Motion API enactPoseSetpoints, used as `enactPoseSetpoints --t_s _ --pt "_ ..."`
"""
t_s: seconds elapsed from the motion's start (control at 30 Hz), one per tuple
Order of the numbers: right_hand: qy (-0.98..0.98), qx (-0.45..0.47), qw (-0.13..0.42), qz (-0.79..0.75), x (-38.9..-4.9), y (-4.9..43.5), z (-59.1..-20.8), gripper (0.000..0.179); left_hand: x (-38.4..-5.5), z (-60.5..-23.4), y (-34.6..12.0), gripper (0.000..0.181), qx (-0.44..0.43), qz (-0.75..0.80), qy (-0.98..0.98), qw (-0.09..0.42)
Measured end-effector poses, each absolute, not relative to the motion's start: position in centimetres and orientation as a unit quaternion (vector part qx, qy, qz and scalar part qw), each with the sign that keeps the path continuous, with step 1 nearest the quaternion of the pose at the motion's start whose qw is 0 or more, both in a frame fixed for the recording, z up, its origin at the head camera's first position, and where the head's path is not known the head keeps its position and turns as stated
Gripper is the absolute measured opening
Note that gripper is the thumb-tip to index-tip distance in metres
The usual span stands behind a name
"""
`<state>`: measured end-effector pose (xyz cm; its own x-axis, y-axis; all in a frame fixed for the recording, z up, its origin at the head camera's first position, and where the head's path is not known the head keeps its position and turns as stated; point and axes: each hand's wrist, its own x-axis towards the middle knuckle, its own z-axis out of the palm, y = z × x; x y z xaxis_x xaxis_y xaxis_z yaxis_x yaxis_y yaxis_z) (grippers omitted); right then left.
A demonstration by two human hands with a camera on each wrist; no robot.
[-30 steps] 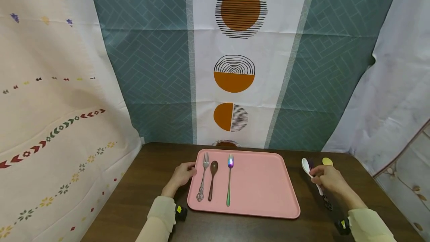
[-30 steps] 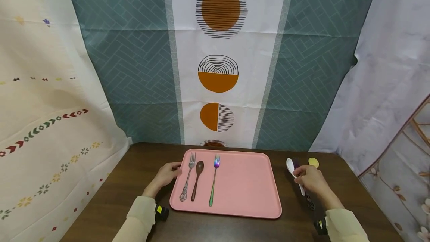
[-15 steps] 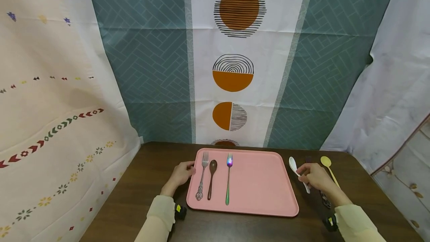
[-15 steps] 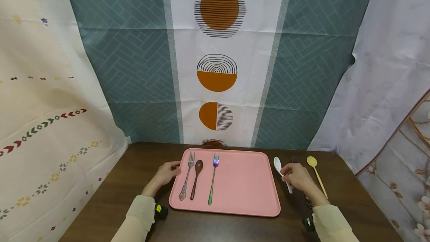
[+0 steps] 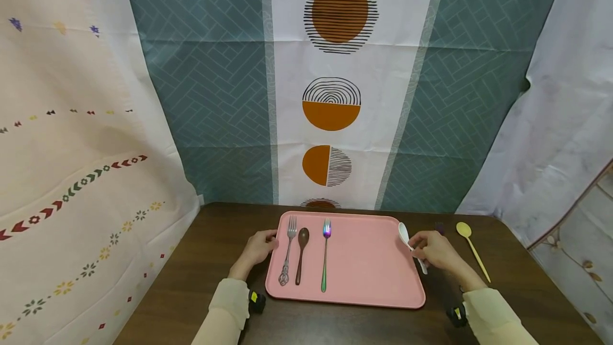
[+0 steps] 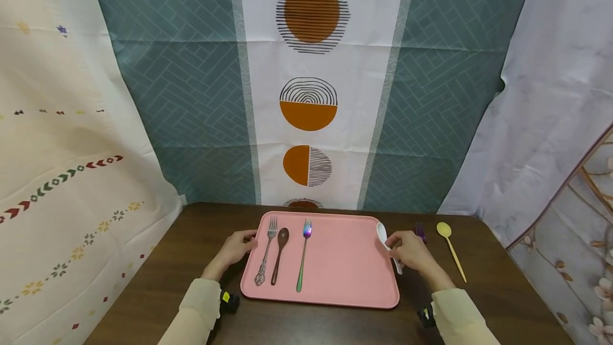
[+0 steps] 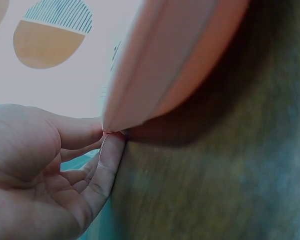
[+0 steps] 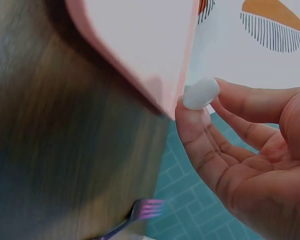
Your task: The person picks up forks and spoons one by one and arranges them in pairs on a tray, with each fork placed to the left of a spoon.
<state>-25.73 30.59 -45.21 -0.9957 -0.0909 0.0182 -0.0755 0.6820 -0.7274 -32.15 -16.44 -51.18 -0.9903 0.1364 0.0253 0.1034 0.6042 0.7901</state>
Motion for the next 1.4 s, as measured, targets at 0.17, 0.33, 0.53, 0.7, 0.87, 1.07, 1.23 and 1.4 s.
enactPoseSetpoints --t_s 0.17,0.33,0.53,0.7,0.87,1.07,1.23,1.4 --pt "0.913 -0.059 0.010 -0.404 -25.9 29.8 -45.4 0.017 -32.2 -51.2 -16.4 0.041 0.064 0.440 0.895 0.018" --pt "0.911 -0.062 0.010 -0.408 -26.0 29.0 -45.5 0.018 -32.3 -51.2 -16.3 0.041 0.064 0.437 0.897 0.019" --pt "0.910 -0.061 0.012 -0.409 -26.2 27.5 -45.5 0.018 -32.3 -51.3 -16.4 0.042 0.065 0.438 0.896 0.016" --pt "0.912 -0.069 0.017 -0.403 -26.2 25.9 -45.5 0.016 -32.2 -51.4 -16.4 0.041 0.067 0.439 0.896 0.017" --pt "0.910 -0.072 0.024 -0.407 -26.2 24.3 -45.6 0.016 -32.3 -51.4 -16.4 0.041 0.066 0.440 0.895 0.017" --pt "0.904 -0.061 0.032 -0.422 -26.2 23.0 -45.7 0.015 -32.3 -51.4 -16.4 0.041 0.065 0.443 0.894 0.020" --pt "0.904 -0.076 0.024 -0.420 -26.3 22.6 -45.6 0.016 -32.2 -51.4 -16.4 0.041 0.067 0.444 0.893 0.017" --pt "0.904 -0.079 0.027 -0.419 -26.5 21.9 -45.9 0.017 -32.3 -51.3 -16.5 0.041 0.067 0.441 0.895 0.017"
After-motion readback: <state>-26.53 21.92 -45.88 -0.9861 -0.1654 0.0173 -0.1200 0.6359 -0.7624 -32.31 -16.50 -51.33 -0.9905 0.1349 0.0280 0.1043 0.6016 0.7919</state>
